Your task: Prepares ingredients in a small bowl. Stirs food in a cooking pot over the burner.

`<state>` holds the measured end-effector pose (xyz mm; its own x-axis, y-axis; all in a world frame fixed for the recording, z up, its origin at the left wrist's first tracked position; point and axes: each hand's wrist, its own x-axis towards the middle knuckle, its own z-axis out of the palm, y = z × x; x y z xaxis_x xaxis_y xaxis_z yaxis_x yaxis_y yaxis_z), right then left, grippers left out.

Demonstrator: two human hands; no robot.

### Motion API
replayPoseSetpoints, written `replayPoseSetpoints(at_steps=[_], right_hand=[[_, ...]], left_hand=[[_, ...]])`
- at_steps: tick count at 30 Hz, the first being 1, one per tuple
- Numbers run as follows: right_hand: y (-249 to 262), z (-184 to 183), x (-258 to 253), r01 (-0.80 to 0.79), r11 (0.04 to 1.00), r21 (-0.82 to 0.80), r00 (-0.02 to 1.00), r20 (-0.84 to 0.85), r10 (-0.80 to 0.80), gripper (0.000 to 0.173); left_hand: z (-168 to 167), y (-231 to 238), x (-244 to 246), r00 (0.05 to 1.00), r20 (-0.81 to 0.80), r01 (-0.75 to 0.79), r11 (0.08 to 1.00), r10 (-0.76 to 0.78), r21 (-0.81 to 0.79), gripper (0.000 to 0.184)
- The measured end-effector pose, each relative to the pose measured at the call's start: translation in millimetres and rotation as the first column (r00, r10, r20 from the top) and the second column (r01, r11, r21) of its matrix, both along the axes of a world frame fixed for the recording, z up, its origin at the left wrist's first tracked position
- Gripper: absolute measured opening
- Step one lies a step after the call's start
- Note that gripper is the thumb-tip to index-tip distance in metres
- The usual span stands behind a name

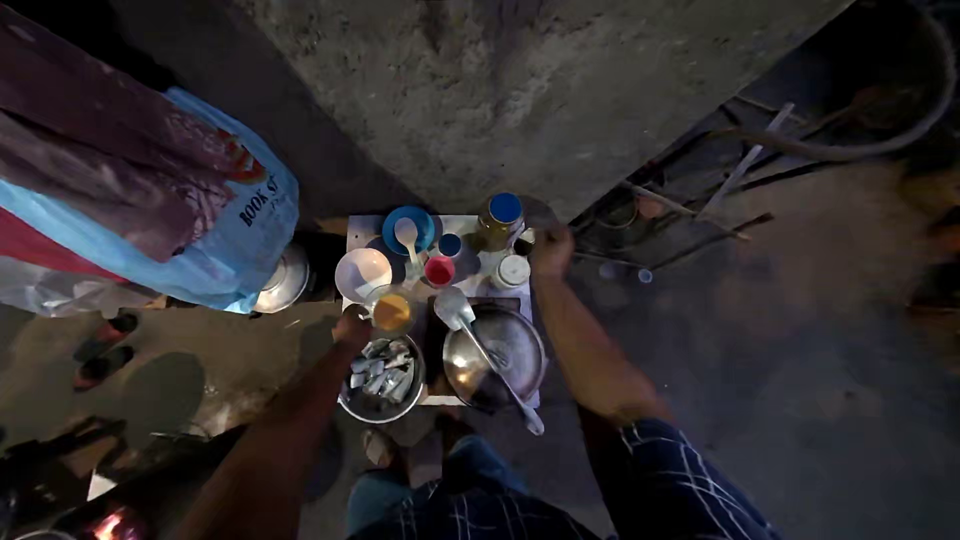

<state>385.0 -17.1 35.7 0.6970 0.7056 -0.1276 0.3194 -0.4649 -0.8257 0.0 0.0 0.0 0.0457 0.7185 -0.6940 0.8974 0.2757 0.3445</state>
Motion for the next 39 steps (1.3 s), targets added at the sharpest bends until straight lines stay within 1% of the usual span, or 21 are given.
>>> replayPoseSetpoints(at_steps=[1, 2, 3, 5, 6, 9, 11, 14, 16, 18, 20, 21, 22, 24, 26, 28, 30, 32, 35, 37, 39], right_hand=[[3.2, -22.2, 26.0, 0.106, 0.985, -0.137, 0.994, 0.008, -0.106, 0.05], [5.2, -37.5, 43.7, 0.154, 0.961, -0.232, 0.987, -0.002, -0.158, 0.055], [7.4, -49.4, 53.9, 0.157, 0.942, -0.295, 0.985, -0.027, -0.173, 0.055], [11.7, -65.4, 59.8, 0.07, 0.935, -0.347, 0.989, -0.099, -0.111, 0.051], [15.0, -70.6, 59.5, 0.027, 0.931, -0.363, 0.993, -0.1, -0.068, 0.048], [23.3, -77.1, 52.5, -0.016, 0.89, -0.456, 0.999, 0.021, 0.028, 0.04], [24.2, -72.6, 43.5, -0.026, 0.881, -0.472, 0.995, 0.073, 0.069, 0.039], [15.7, -52.2, 32.4, -0.083, 0.914, -0.397, 0.955, 0.23, 0.187, 0.036], [2.9, -36.4, 27.8, -0.166, 0.935, -0.313, 0.878, 0.385, 0.285, 0.033], [-10.2, -12.5, 23.6, -0.245, 0.926, -0.289, 0.778, 0.511, 0.365, 0.033], [-24.2, 14.2, 13.3, -0.294, 0.925, -0.242, 0.71, 0.592, 0.381, 0.032], [-30.6, 24.1, 6.4, -0.315, 0.934, -0.17, 0.699, 0.624, 0.35, 0.03], [-36.5, 34.2, -2.6, -0.34, 0.936, -0.091, 0.714, 0.623, 0.32, 0.029], [-50.7, 54.7, -28.9, -0.412, 0.911, 0.033, 0.804, 0.483, 0.346, 0.03], [-64.8, 69.1, -66.2, -0.499, 0.858, 0.124, 0.855, 0.231, 0.464, 0.03], [-75.3, 81.9, -109.1, -0.617, 0.775, 0.138, 0.784, 0.023, 0.62, 0.029], [-82.4, 82.9, -146.8, -0.707, 0.691, 0.152, 0.692, -0.051, 0.72, 0.028], [-92.0, 75.9, -176.0, -0.732, 0.657, 0.181, 0.66, -0.049, 0.749, 0.027], [-106.7, 79.9, -203.9, -0.788, 0.613, 0.064, 0.601, -0.138, 0.787, 0.03], [-115.4, 89.4, -219.3, -0.788, 0.615, 0.041, 0.598, -0.189, 0.779, 0.029], [-123.9, 97.4, -233.9, -0.758, 0.649, 0.056, 0.624, -0.227, 0.748, 0.029]], left_hand=[[1.5, -0.2, 2.4, 1.0, 0.008, -0.014, 1.0, 0.014, -0.006, 0.04], [5.1, -0.3, 5.8, 0.999, 0.021, -0.027, 1.0, 0.027, -0.01, 0.041], [8.8, -1.8, 8.9, 0.998, 0.045, -0.047, 0.999, 0.047, -0.009, 0.041], [12.4, -7.7, 13.7, 0.987, 0.11, -0.114, 0.993, 0.116, -0.022, 0.043], [13.5, -10.4, 15.5, 0.98, 0.133, -0.142, 0.989, 0.146, -0.037, 0.043], [22.1, -18.1, 20.8, 0.977, 0.136, -0.157, 0.984, 0.167, -0.08, 0.043], [28.5, -22.9, 20.6, 0.979, 0.129, -0.151, 0.985, 0.161, -0.079, 0.042], [32.8, -28.1, 16.6, 0.98, 0.133, -0.141, 0.987, 0.15, -0.073, 0.041], [38.9, -32.0, 13.9, 0.979, 0.139, -0.143, 0.988, 0.151, -0.065, 0.041], [50.6, -35.8, 11.1, 0.981, 0.132, -0.134, 0.989, 0.141, -0.063, 0.043], [60.2, -41.5, 5.5, 0.983, 0.121, -0.129, 0.99, 0.136, -0.063, 0.043], [63.5, -44.9, 2.4, 0.983, 0.122, -0.135, 0.989, 0.141, -0.055, 0.042], [67.4, -48.3, -0.4, 0.982, 0.123, -0.139, 0.989, 0.144, -0.043, 0.042], [76.4, -56.9, -5.3, 0.977, 0.138, -0.159, 0.987, 0.161, -0.023, 0.041], [88.1, -67.4, -11.2, 0.97, 0.156, -0.184, 0.983, 0.185, -0.017, 0.044], [100.9, -79.2, -17.3, 0.962, 0.172, -0.211, 0.977, 0.211, -0.017, 0.045], [112.1, -93.4, -24.0, 0.947, 0.196, -0.256, 0.967, 0.253, -0.013, 0.047], [122.7, -109.3, -31.6, 0.93, 0.21, -0.305, 0.952, 0.301, -0.015, 0.047], [135.2, -134.9, -46.3, 0.905, 0.23, -0.367, 0.93, 0.358, -0.002, 0.044], [142.7, -152.6, -56.8, 0.88, 0.235, -0.425, 0.905, 0.413, 0.001, 0.043], [150.1, -171.1, -67.3, 0.862, 0.215, -0.468, 0.884, 0.459, -0.008, 0.043]])
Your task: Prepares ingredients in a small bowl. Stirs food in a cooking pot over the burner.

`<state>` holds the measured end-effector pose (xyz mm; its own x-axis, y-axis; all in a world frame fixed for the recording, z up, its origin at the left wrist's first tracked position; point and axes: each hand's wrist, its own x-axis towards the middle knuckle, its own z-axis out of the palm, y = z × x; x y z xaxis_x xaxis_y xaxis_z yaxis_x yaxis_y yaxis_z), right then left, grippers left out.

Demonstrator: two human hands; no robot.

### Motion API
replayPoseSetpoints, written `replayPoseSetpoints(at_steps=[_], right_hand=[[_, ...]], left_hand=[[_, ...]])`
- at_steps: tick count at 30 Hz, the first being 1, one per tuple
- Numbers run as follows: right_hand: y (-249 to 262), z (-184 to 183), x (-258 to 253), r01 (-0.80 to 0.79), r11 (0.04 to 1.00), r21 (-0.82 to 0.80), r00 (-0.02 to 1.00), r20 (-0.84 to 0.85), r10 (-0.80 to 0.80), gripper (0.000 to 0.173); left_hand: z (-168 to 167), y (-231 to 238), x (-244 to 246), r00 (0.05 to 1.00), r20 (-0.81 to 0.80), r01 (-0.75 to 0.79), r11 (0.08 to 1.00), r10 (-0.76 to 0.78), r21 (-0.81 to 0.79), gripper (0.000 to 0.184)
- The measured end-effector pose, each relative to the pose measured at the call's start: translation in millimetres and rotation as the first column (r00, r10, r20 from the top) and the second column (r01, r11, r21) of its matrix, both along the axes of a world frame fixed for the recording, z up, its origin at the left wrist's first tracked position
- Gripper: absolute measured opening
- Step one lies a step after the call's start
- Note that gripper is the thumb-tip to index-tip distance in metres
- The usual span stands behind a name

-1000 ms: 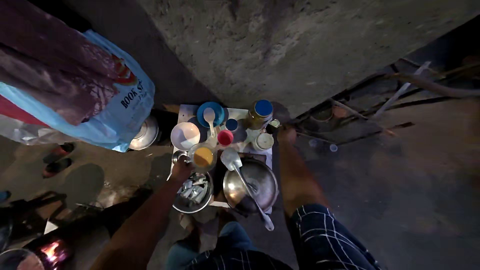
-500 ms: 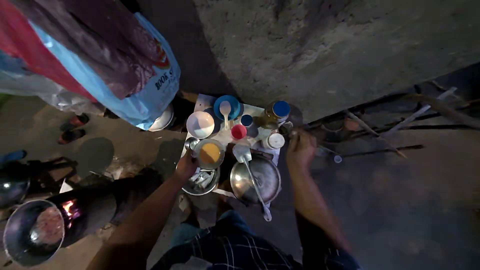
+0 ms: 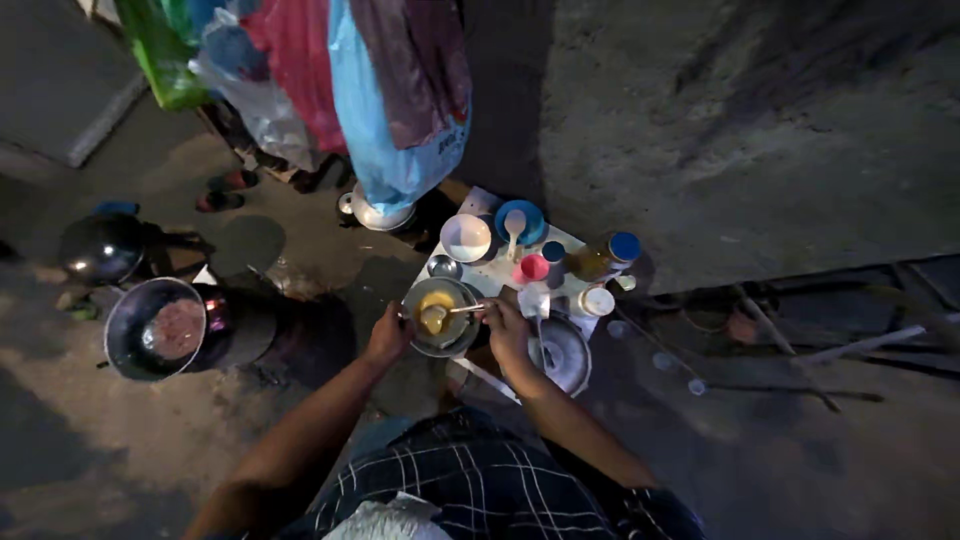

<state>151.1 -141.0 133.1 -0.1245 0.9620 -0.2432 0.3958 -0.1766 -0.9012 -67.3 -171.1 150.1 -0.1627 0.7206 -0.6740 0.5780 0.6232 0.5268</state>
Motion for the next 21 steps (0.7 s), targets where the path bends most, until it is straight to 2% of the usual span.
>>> replayPoseSetpoints(at_steps=[5, 8, 11, 14, 18, 21], right_hand=[[-22.2, 8.7, -32.2, -0.162, 0.977, -0.141, 0.985, 0.031, 0.168, 0.033], [-47.3, 12.4, -55.5, -0.138, 0.987, -0.086, 0.989, 0.036, 0.141, 0.032], [-71.9, 23.0, -77.1, -0.276, 0.957, -0.092, 0.956, 0.076, 0.283, 0.031], [-92.3, 34.5, -97.9, -0.282, 0.955, -0.096, 0.955, 0.07, 0.289, 0.032], [-124.5, 25.6, -119.7, -0.45, 0.891, -0.06, 0.889, 0.067, 0.453, 0.032], [-145.9, 29.7, -139.2, -0.4, 0.916, -0.04, 0.914, 0.054, 0.402, 0.031]], left_hand=[[6.7, -52.7, -32.1, 0.997, -0.008, -0.072, 0.997, 0.072, 0.011, 0.043], [8.0, -87.7, -52.3, 0.992, 0.011, -0.126, 0.992, 0.126, 0.025, 0.042], [10.2, -123.0, -70.8, 0.98, 0.029, -0.197, 0.98, 0.196, 0.016, 0.041], [10.6, -158.4, -89.2, 0.971, 0.024, -0.237, 0.971, 0.237, 0.016, 0.042], [11.4, -205.4, -111.7, 0.954, 0.039, -0.3, 0.953, 0.298, 0.034, 0.042], [11.0, -235.9, -126.5, 0.939, 0.05, -0.344, 0.938, 0.341, 0.042, 0.042]])
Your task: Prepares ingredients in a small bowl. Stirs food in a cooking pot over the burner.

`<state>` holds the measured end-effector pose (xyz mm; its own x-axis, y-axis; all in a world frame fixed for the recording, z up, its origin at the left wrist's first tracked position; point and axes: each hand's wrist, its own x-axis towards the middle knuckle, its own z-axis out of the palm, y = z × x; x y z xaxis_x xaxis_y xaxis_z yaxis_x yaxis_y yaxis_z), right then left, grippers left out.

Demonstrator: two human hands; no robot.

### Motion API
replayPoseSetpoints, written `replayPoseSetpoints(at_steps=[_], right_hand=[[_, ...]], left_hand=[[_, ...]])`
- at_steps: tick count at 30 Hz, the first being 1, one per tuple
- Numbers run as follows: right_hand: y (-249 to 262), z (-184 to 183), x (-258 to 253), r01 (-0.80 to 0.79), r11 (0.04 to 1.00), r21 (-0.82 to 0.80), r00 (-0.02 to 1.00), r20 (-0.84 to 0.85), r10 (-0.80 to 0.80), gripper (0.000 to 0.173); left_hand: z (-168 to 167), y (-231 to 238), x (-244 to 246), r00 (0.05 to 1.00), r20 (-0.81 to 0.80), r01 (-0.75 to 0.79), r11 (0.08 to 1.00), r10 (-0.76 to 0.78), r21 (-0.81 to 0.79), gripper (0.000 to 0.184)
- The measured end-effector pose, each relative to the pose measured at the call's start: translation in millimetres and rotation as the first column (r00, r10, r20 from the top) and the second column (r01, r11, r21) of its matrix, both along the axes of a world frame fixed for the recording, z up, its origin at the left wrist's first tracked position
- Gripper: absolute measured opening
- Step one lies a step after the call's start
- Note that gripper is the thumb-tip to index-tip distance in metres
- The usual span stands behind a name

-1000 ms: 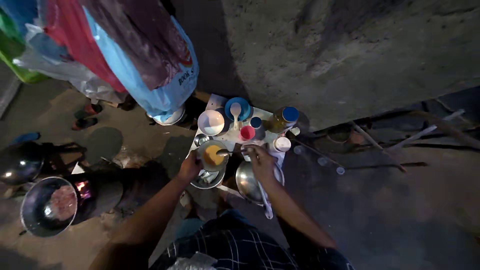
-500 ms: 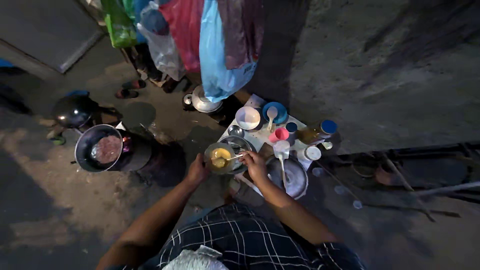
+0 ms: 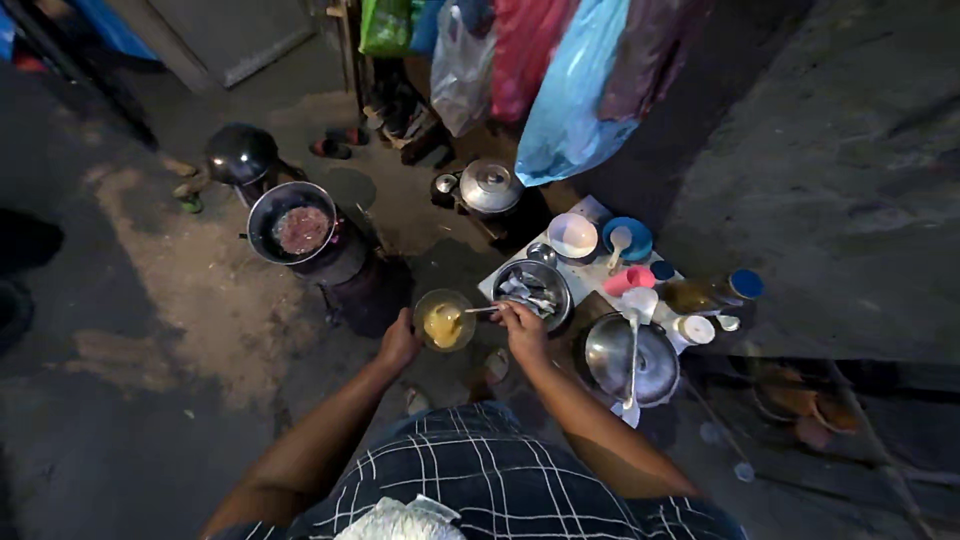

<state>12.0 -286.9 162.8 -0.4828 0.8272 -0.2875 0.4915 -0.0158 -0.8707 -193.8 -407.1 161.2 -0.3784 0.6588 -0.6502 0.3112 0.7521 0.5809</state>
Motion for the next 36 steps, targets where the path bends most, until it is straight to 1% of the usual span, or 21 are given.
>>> replayPoseSetpoints(at_steps=[3, 4, 6, 7, 10, 13, 14, 16, 17, 20, 22, 24, 27, 30, 31, 34, 36], right_hand=[[-17.3, -0.9, -17.0, -0.132, 0.991, -0.021, 0.99, 0.038, 0.133, 0.031], [-23.5, 0.9, -23.4, -0.141, 0.99, -0.009, 0.99, 0.027, 0.141, 0.031], [-35.0, 6.2, -35.6, -0.096, 0.995, 0.021, 0.995, -0.01, 0.096, 0.03], [-39.3, 7.3, -40.7, -0.098, 0.995, 0.036, 0.995, -0.01, 0.098, 0.031], [-46.6, 9.4, -52.3, -0.198, 0.98, 0.002, 0.98, 0.032, 0.198, 0.03], [-52.2, 12.5, -64.6, -0.129, 0.992, 0.011, 0.991, -0.022, 0.129, 0.028], [-54.3, 10.7, -67.2, -0.138, 0.99, 0.025, 0.99, -0.023, 0.138, 0.029], [-57.1, 7.9, -71.0, -0.233, 0.972, 0.033, 0.973, 0.004, 0.233, 0.03], [-59.2, 8.8, -73.6, -0.246, 0.968, 0.044, 0.969, -0.009, 0.247, 0.029], [-67.0, 14.7, -81.6, -0.167, 0.984, 0.066, 0.983, -0.068, 0.172, 0.028], [-67.9, 13.3, -83.4, -0.205, 0.976, 0.079, 0.979, -0.001, 0.206, 0.029], [-66.5, 15.1, -84.6, -0.239, 0.97, 0.045, 0.97, 0.057, 0.236, 0.029], [-67.5, 19.9, -86.4, -0.145, 0.989, 0.032, 0.989, 0.02, 0.144, 0.028], [-65.4, 19.3, -83.3, -0.245, 0.969, 0.032, 0.967, 0.08, 0.242, 0.03], [-65.1, 20.5, -82.8, -0.247, 0.968, 0.037, 0.967, 0.075, 0.244, 0.03], [-65.2, 21.6, -81.9, -0.167, 0.983, 0.076, 0.986, 0.024, 0.165, 0.029], [-62.3, 21.0, -79.2, -0.212, 0.976, 0.051, 0.974, 0.087, 0.207, 0.029]], left_hand=[[3.8, -25.1, -10.3, 1.0, -0.005, -0.031, 0.999, 0.031, -0.019, 0.04], [4.3, -31.9, -13.8, 0.999, -0.009, -0.045, 0.999, 0.044, -0.023, 0.04], [5.0, -44.3, -20.1, 0.997, -0.009, -0.071, 0.997, 0.071, -0.013, 0.04], [5.4, -49.7, -22.9, 0.996, -0.009, -0.086, 0.996, 0.086, -0.003, 0.04], [9.3, -62.8, -31.2, 0.993, -0.015, -0.117, 0.993, 0.117, 0.001, 0.038], [14.6, -74.1, -40.2, 0.991, -0.04, -0.128, 0.992, 0.128, 0.008, 0.037], [15.0, -77.4, -42.3, 0.989, -0.044, -0.139, 0.99, 0.139, 0.01, 0.036], [13.0, -82.7, -46.9, 0.986, -0.052, -0.157, 0.987, 0.158, 0.017, 0.036], [11.7, -85.1, -49.4, 0.985, -0.053, -0.164, 0.986, 0.165, 0.023, 0.036], [7.9, -92.1, -55.1, 0.983, -0.037, -0.181, 0.983, 0.183, 0.039, 0.039], [7.5, -94.5, -56.4, 0.981, -0.038, -0.188, 0.981, 0.19, 0.049, 0.039], [7.7, -95.2, -57.5, 0.978, -0.041, -0.201, 0.978, 0.204, 0.056, 0.039], [7.4, -96.0, -58.2, 0.974, -0.035, -0.222, 0.973, 0.225, 0.069, 0.038], [6.1, -95.0, -58.0, 0.972, -0.037, -0.23, 0.971, 0.233, 0.069, 0.037], [5.3, -93.6, -57.9, 0.972, -0.038, -0.231, 0.971, 0.234, 0.069, 0.037], [2.4, -91.9, -57.4, 0.973, -0.041, -0.222, 0.972, 0.225, 0.075, 0.037], [2.3, -89.7, -55.5, 0.977, -0.044, -0.208, 0.976, 0.211, 0.066, 0.037]])
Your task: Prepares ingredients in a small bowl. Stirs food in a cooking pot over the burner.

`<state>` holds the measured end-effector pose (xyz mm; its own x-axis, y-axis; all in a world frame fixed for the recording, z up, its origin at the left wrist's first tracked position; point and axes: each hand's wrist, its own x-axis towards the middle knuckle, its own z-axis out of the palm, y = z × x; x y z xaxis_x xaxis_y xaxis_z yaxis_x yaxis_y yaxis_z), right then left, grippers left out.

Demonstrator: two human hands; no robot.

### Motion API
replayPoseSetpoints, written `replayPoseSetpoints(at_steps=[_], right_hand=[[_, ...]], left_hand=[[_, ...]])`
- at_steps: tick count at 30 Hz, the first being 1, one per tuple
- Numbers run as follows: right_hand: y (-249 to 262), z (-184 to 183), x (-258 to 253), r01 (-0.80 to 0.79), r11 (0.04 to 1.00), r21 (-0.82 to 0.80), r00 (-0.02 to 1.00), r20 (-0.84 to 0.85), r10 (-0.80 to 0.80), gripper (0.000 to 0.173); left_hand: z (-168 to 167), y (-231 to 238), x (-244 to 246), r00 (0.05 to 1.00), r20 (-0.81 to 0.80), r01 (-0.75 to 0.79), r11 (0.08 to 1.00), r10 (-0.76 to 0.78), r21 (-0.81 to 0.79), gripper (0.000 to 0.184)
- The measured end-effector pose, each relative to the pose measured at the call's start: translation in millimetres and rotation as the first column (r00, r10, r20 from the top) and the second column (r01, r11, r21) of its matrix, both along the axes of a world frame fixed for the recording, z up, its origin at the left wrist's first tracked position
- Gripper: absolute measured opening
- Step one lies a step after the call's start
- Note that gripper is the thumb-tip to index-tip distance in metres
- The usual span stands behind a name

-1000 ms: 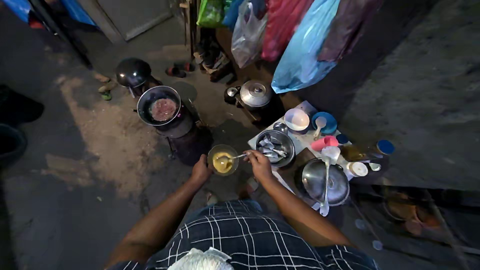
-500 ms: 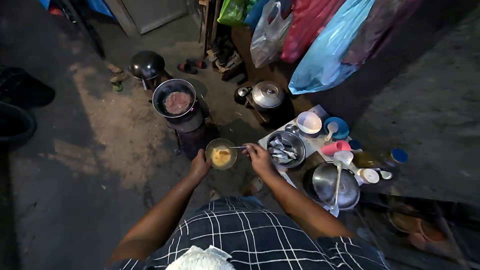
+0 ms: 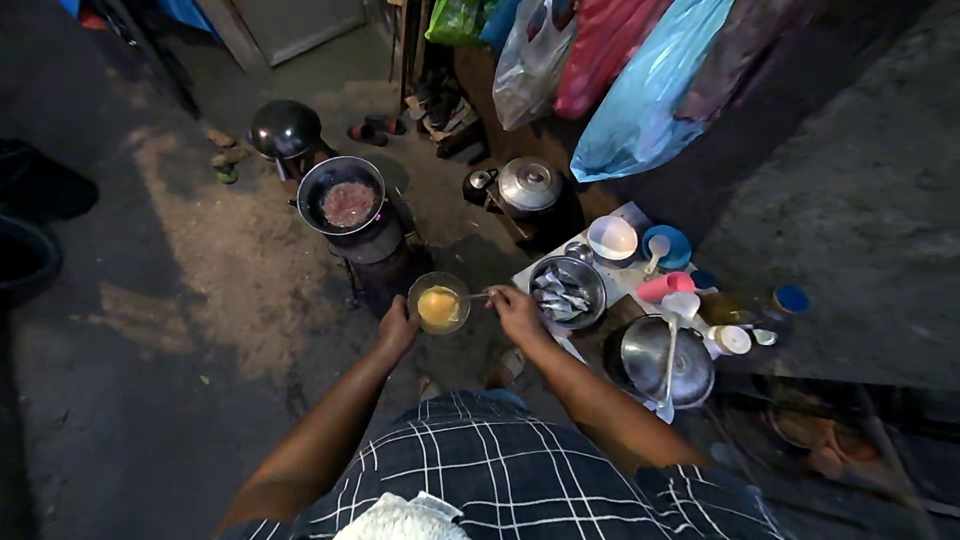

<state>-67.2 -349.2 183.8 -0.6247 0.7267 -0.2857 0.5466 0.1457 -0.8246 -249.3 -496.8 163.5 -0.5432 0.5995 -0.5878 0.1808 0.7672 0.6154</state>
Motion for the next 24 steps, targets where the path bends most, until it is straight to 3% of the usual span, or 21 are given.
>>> replayPoseSetpoints(at_steps=[5, 8, 12, 15, 18, 22, 24], right_hand=[[3.2, -5.8, 5.5, 0.079, 0.996, -0.03, 0.996, -0.046, -0.08, 0.03], [4.4, -4.3, 11.7, -0.01, 0.999, -0.034, 1.0, 0.011, 0.01, 0.03], [2.9, -5.8, 16.4, 0.092, 0.996, -0.003, 0.994, -0.061, -0.092, 0.029], [6.1, -9.7, 21.2, 0.007, 0.999, -0.037, 1.0, 0.015, -0.006, 0.03], [7.0, -16.2, 22.6, 0.123, 0.992, -0.038, 0.99, -0.064, -0.125, 0.029], [8.4, -13.4, 26.2, 0.041, 0.997, -0.063, 0.999, 0.015, -0.04, 0.029], [6.4, -9.6, 26.3, 0.109, 0.991, -0.077, 0.993, -0.035, -0.112, 0.029]], left_hand=[[1.4, 5.3, 6.0, 1.0, 0.017, 0.0, 1.0, 0.0, -0.004, 0.037], [-0.6, 8.2, 8.8, 1.0, 0.023, 0.01, 1.0, -0.011, 0.006, 0.037], [-0.5, 10.5, 13.9, 1.0, 0.029, 0.005, 1.0, -0.006, 0.029, 0.035], [-0.5, 13.9, 14.6, 0.999, 0.027, 0.031, 0.999, -0.031, 0.009, 0.036], [-2.6, 15.8, 15.0, 0.999, 0.013, 0.039, 0.999, -0.039, -0.003, 0.035], [-1.1, 19.9, 15.4, 0.999, 0.006, 0.044, 0.999, -0.044, -0.014, 0.037], [-1.3, 20.5, 16.6, 1.0, 0.009, 0.026, 1.0, -0.026, -0.006, 0.036]])
